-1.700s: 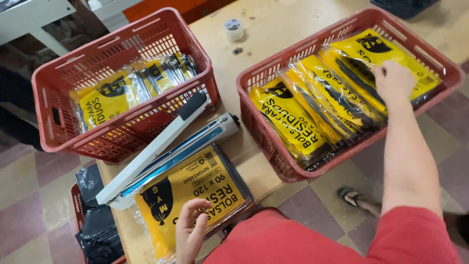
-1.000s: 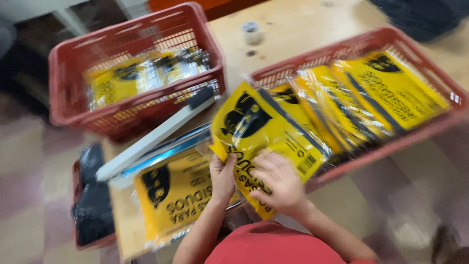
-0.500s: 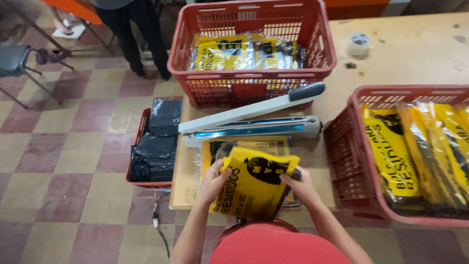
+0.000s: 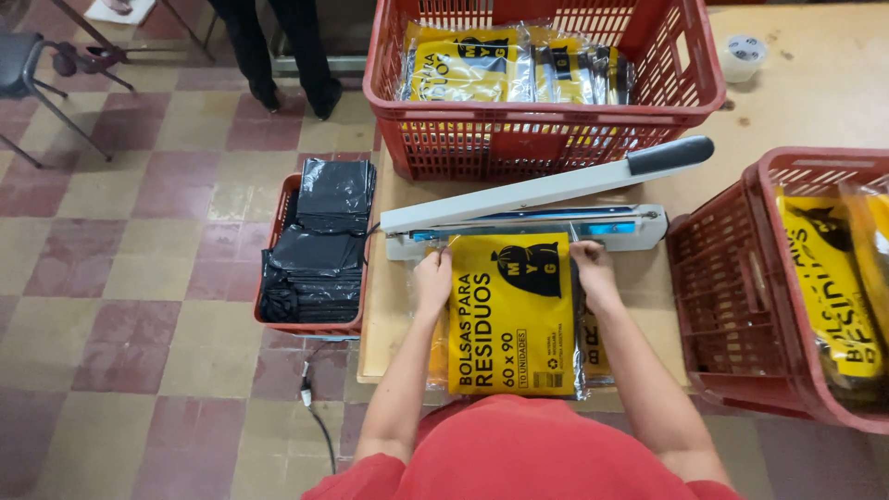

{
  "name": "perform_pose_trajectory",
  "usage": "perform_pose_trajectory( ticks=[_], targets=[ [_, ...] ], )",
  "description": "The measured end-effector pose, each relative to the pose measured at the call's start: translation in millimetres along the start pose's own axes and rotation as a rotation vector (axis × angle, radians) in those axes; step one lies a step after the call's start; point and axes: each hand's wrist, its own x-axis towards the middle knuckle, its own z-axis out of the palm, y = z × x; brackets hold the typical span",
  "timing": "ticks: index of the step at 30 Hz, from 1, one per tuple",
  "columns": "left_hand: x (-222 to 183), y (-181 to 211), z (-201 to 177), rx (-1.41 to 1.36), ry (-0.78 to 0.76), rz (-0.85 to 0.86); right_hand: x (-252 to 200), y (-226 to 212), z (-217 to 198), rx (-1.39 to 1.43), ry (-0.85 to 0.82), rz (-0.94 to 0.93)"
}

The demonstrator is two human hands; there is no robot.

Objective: The person repeatedly places yellow plastic bags containing black trash bags onto a heat-sealing machine, closes the lid to seal each package, and then places the sealed bags into a red basket. The process is repeated for multiple units throughout the clip.

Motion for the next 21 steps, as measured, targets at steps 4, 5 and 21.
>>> perform_pose_trajectory(
  ticks=[4, 5, 21],
  targets=[
    [7, 14, -8, -0.035, -0.090, -0.107, 58, 44, 9, -0.119, 0.080, 0.017],
    [4, 25, -14, -0.062, -0.106, -0.144, 70, 52, 10, -0.138, 0.107, 0.012],
    [-3, 36, -11, -0.127, 0.013, -0.250, 103, 66, 16, -0.702, 0.298, -0.355]
  ],
)
